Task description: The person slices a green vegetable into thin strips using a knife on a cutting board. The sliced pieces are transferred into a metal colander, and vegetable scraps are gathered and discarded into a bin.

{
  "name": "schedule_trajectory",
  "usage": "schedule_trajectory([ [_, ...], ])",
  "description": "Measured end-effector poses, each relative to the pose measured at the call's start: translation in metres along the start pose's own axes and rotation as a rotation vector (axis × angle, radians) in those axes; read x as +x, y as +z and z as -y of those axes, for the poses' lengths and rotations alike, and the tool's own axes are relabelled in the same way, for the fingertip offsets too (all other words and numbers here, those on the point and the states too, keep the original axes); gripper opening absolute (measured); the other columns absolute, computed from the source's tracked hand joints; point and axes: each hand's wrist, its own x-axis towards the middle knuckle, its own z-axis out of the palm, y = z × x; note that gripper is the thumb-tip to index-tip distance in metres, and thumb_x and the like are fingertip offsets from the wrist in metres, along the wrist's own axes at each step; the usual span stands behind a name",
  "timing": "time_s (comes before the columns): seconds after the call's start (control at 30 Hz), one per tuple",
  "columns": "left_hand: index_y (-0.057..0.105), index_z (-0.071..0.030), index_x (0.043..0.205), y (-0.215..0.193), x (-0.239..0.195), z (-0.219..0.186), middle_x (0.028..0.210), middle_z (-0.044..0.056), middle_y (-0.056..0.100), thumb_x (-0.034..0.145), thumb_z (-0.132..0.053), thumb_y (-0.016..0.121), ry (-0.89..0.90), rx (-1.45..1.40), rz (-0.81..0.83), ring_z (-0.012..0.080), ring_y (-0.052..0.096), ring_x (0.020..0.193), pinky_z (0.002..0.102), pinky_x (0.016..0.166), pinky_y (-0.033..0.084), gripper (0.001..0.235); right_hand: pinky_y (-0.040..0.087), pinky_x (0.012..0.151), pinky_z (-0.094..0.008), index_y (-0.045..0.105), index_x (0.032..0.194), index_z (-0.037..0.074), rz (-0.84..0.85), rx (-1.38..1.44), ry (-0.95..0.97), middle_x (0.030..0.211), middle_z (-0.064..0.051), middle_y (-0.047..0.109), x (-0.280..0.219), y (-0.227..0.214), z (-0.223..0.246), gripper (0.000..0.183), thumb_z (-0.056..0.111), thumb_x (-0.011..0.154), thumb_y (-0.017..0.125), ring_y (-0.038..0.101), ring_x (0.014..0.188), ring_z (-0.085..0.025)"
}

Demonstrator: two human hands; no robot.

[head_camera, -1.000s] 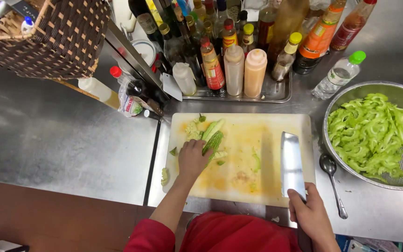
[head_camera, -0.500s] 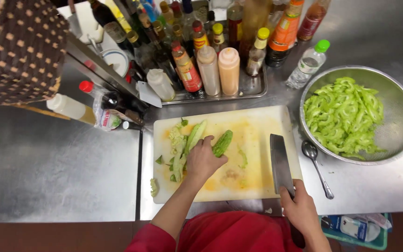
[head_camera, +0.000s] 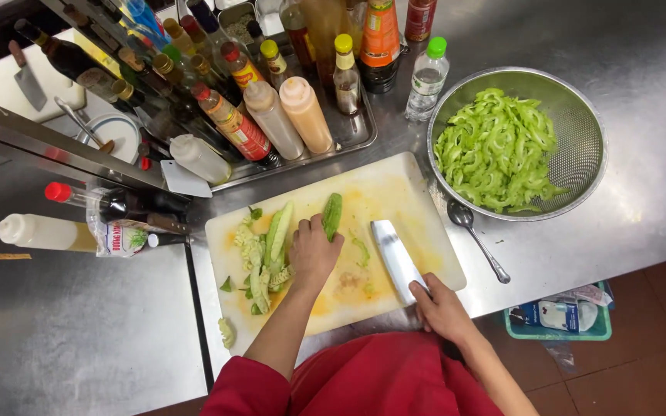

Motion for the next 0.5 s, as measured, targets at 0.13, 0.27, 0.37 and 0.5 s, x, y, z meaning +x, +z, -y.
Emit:
schedule_trajectory([
  [0.13,0.078,-0.012,0.111,0.022,-0.015,0.014,0.105,0.007,0.06,0.081,-0.025,0.075,0.396,0.167,-0.492,0.0326,0.053,0.102,0.048,0.086,0.05,0.033,0.045,0.053,-0.033,0.046,0.087,0.009,0.089,-0.052,0.057,0.054,-0.013,0.058,-0.013,-0.025,-0.008,0.033,0.037,0.104,0.052,0.053,0.039,-0.022],
  [0.27,0.076,-0.011,0.099,0.039,-0.023,0.01,0.096,0.006,0.072,0.096,-0.031,0.068,0.296,-0.05,-0.002,0.0302,0.06,0.096,0.042,0.083,0.05,0.022,0.046,0.054,-0.033,0.049,0.09,0.011,0.194,-0.151,0.086,0.058,-0.01,0.059,-0.007,-0.016,-0.005,0.033,0.041,0.103,0.052,0.053,0.043,-0.02],
  [0.37,0.077,-0.015,0.112,0.044,-0.023,-0.001,0.105,0.002,0.074,0.091,-0.041,0.072,0.24,-0.088,0.058,0.0272,0.063,0.101,0.043,0.089,0.049,0.034,0.046,0.054,-0.033,0.048,0.09,0.013,0.212,-0.185,0.045,0.057,-0.01,0.06,-0.002,-0.01,0.007,0.031,0.04,0.104,0.05,0.054,0.043,-0.02],
  [0.5,0.074,-0.021,0.123,0.031,-0.021,-0.018,0.111,-0.001,0.07,0.082,-0.046,0.082,0.23,-0.287,0.071,0.0194,0.067,0.108,0.035,0.092,0.051,0.049,0.044,0.05,-0.032,0.042,0.084,0.011,0.179,0.021,0.01,0.052,-0.011,0.057,-0.012,-0.019,0.014,0.035,0.037,0.104,0.053,0.051,0.037,-0.02],
])
